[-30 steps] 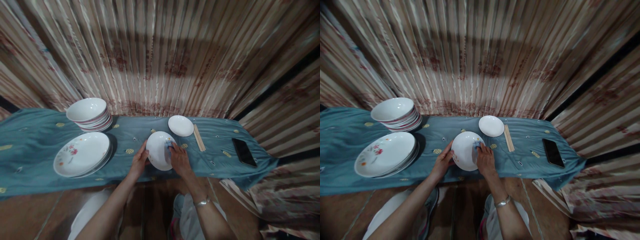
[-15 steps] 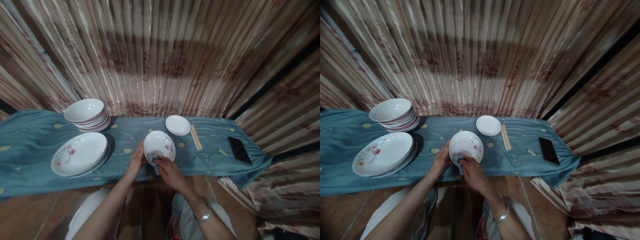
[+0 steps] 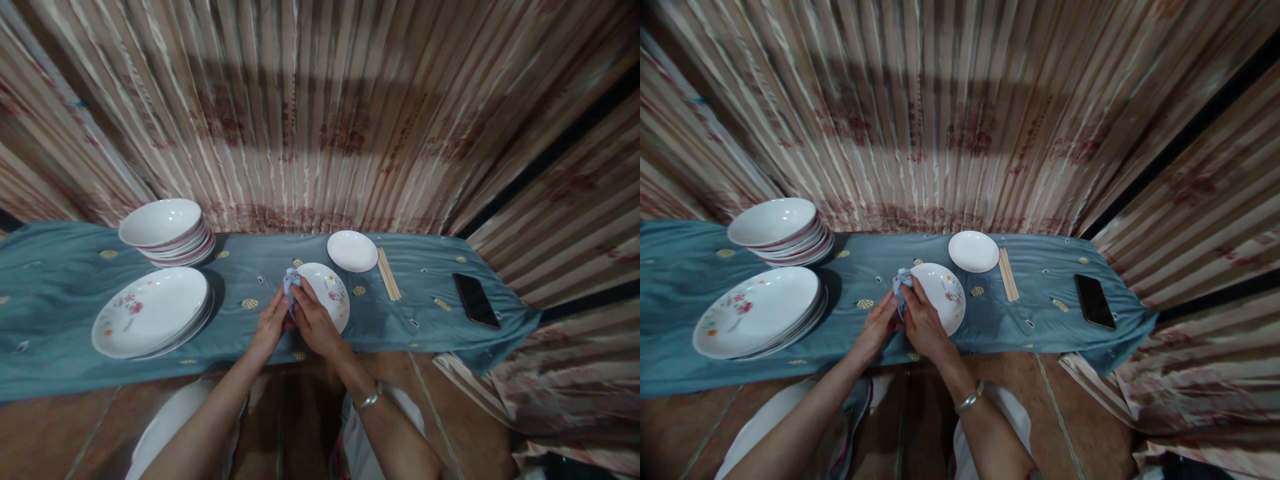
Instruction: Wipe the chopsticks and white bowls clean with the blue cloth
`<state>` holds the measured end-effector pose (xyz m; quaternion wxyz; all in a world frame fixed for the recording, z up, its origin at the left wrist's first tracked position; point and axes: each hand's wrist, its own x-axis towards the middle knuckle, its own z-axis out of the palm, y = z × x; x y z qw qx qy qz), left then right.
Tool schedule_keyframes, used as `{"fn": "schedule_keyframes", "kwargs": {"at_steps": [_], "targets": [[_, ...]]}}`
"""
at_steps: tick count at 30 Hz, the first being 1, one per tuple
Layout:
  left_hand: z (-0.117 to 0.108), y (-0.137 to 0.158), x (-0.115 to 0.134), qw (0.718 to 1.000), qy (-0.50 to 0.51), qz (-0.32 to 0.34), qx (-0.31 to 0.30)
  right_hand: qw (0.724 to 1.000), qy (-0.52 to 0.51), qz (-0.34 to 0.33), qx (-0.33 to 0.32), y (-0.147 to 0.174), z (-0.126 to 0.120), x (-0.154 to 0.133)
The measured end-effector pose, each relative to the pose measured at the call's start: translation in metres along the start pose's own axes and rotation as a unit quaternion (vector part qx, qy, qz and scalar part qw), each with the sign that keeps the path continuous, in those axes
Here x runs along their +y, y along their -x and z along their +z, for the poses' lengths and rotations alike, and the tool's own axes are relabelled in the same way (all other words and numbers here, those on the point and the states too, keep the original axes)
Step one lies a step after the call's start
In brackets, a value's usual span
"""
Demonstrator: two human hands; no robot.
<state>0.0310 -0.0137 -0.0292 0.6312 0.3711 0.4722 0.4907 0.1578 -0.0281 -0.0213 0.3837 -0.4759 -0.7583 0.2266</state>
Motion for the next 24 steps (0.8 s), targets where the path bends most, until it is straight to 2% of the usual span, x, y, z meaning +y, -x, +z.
{"fn": "schedule_keyframes", "kwargs": {"at_steps": [5,11,18,24], "targets": [[0.006,0.005,0.008,1.0,-0.012,-0.006,-0.026,0.998,0.05,-0.001,0.031,-0.017,-0.001,0.013],[0.005,0.007,0.009,0.999,-0.027,-0.013,-0.03,0.98,0.185,0.038,0.057,-0.022,-0.007,0.037],[0.004,0.007,0.008,0.999,-0.007,-0.011,-0.036,0.945,0.304,0.119,0.002,-0.003,-0.021,0.048],[0.003,0.006,0.006,1.0,-0.006,0.002,-0.025,0.934,0.334,0.124,-0.016,0.018,-0.031,0.05]]}}
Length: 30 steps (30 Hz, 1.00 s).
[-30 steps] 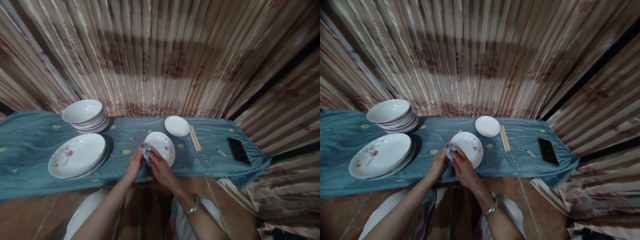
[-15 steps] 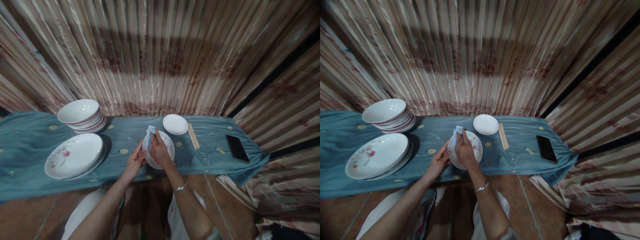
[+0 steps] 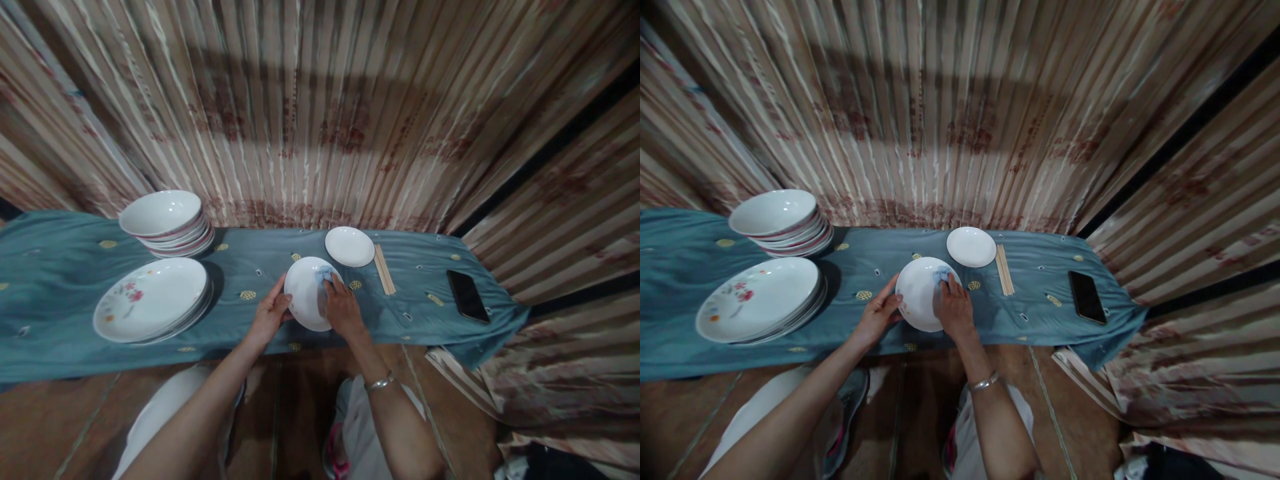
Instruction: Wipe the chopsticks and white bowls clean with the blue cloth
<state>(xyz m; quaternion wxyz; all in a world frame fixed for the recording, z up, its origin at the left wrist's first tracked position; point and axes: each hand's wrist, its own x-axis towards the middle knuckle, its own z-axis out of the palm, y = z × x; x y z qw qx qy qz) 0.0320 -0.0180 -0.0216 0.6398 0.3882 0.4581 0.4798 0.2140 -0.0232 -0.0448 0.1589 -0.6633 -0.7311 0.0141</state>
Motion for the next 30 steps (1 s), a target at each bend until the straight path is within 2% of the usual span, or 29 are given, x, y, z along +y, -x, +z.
{"fn": "schedule_keyframes", "kwargs": {"at_steps": [10,17,22,30], "targets": [[0.002,0.0,0.0,1.0,-0.007,-0.005,0.014,0.994,-0.09,-0.048,-0.042,0.023,-0.002,0.007],[0.003,-0.001,0.0,1.0,-0.008,-0.004,0.019,0.979,-0.172,-0.1,-0.04,0.034,-0.008,-0.009],[0.005,-0.001,0.0,1.0,-0.009,0.0,0.009,0.97,-0.202,-0.133,-0.025,0.027,-0.008,-0.021],[0.003,-0.003,-0.005,1.0,-0.024,0.015,-0.001,0.982,-0.165,-0.092,-0.001,0.004,-0.001,-0.015]]}}
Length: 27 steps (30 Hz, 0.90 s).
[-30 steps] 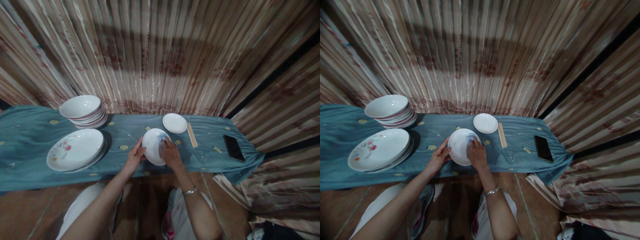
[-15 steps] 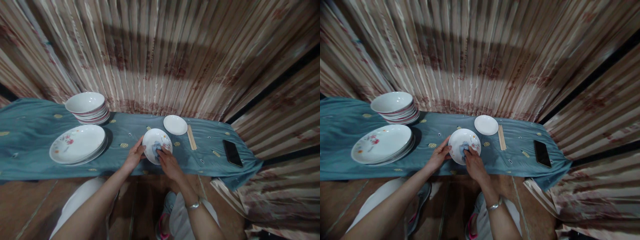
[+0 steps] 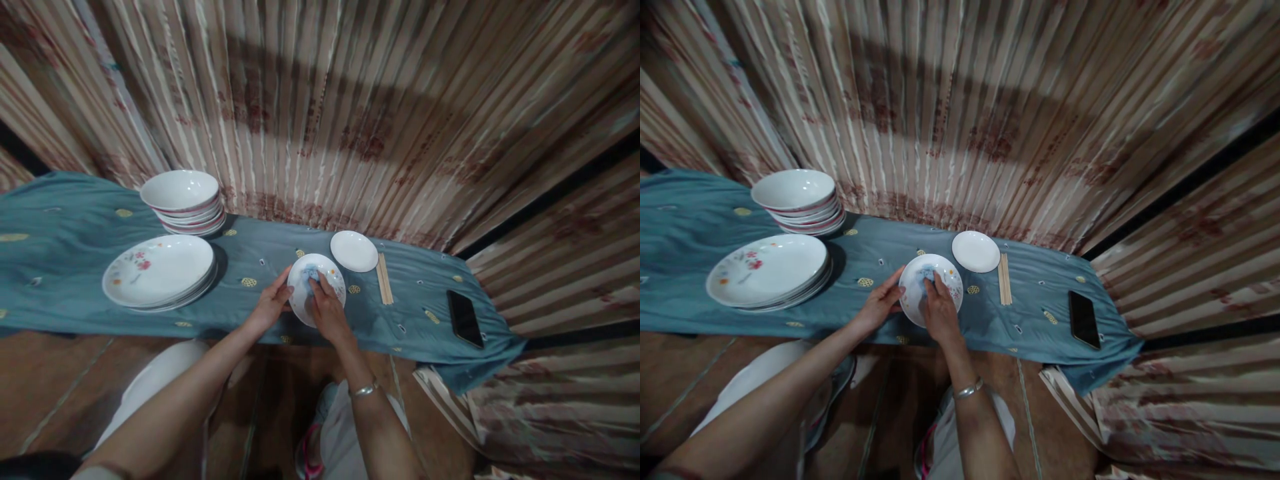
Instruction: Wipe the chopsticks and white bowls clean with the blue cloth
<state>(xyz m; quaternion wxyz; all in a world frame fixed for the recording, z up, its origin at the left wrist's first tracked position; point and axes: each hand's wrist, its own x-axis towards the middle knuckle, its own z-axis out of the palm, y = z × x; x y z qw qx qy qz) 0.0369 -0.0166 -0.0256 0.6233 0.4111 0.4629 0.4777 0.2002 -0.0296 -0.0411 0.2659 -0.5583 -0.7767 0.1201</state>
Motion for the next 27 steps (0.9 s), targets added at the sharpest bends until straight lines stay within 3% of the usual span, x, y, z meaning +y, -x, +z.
{"fn": "schedule_keyframes", "kwargs": {"at_steps": [7,13,21,27], "targets": [[0.0,0.0,-0.001,1.0,-0.013,-0.002,0.002,0.992,0.103,0.077,-0.015,0.005,0.0,0.017],[-0.002,-0.004,-0.005,0.999,-0.034,0.01,0.003,0.987,0.128,0.088,-0.047,0.023,-0.009,0.008],[-0.001,-0.009,-0.008,1.0,-0.023,0.004,0.008,0.998,-0.007,0.043,-0.042,0.028,-0.016,-0.007],[-0.001,-0.009,-0.007,1.0,-0.015,0.007,0.005,0.985,-0.166,0.01,-0.05,0.021,-0.019,-0.021]]}}
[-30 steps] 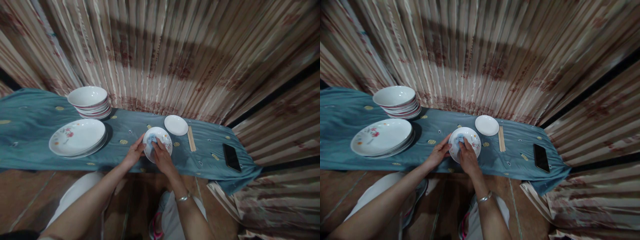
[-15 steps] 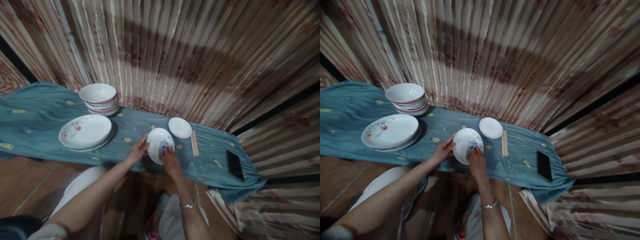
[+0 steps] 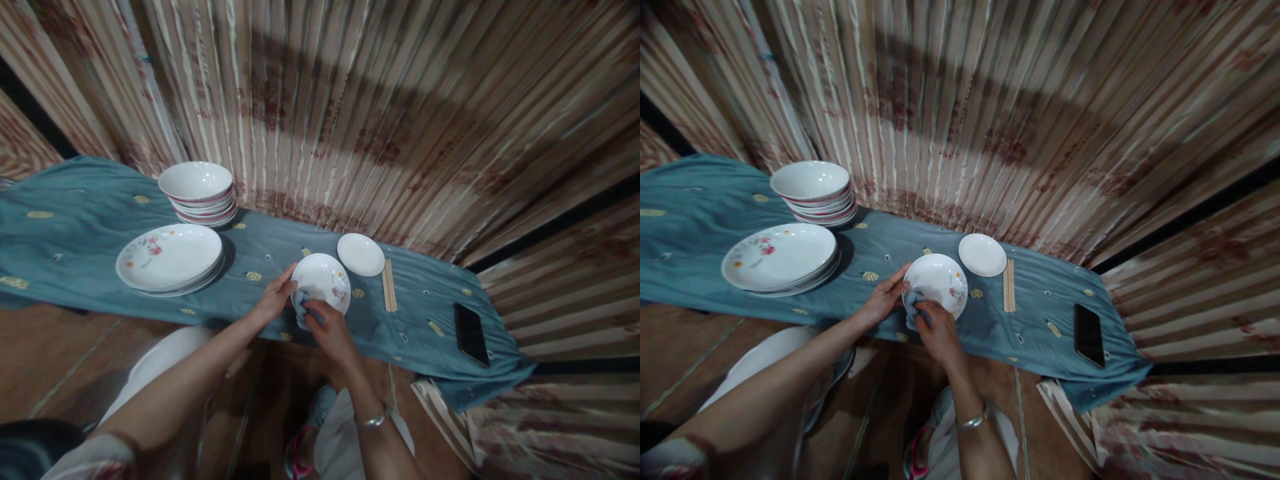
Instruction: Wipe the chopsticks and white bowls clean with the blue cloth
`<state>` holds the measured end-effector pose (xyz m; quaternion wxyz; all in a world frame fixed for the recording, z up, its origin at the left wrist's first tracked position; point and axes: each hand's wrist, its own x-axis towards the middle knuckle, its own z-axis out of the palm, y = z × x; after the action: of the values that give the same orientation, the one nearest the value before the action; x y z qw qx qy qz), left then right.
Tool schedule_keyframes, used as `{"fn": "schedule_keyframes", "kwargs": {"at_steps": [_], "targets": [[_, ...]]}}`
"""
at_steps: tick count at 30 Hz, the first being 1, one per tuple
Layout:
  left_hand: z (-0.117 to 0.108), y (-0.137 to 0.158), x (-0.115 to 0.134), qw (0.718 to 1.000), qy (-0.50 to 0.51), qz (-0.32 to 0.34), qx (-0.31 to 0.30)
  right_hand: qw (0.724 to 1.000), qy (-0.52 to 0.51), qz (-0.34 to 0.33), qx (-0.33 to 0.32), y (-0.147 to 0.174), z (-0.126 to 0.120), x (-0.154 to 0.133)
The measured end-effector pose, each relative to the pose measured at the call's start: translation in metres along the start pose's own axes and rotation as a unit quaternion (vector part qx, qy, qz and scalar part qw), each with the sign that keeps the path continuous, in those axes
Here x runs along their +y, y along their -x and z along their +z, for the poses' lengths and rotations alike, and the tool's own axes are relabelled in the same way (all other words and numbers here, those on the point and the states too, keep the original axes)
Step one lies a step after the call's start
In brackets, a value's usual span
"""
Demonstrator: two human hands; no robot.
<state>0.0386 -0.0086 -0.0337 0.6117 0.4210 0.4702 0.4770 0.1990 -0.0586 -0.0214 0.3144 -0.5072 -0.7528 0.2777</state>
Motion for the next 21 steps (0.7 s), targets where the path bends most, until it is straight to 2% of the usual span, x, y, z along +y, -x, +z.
{"fn": "schedule_keyframes", "kwargs": {"at_steps": [4,9,13,16,21], "targets": [[-0.001,0.0,0.001,1.0,-0.017,0.004,0.002,1.0,-0.02,-0.003,-0.02,-0.002,0.001,-0.006],[0.0,0.003,0.006,1.0,0.018,-0.013,-0.004,0.996,0.062,-0.001,-0.068,0.006,-0.004,0.002],[0.001,0.001,0.006,0.999,0.03,-0.033,0.008,0.991,0.105,0.016,-0.08,0.019,-0.016,0.017],[0.0,-0.001,0.003,0.999,0.028,-0.038,0.014,0.989,0.139,0.024,-0.049,0.028,-0.027,0.032],[-0.001,-0.002,0.005,0.999,0.007,-0.029,0.011,0.975,0.213,0.037,0.056,0.03,-0.04,0.062]]}}
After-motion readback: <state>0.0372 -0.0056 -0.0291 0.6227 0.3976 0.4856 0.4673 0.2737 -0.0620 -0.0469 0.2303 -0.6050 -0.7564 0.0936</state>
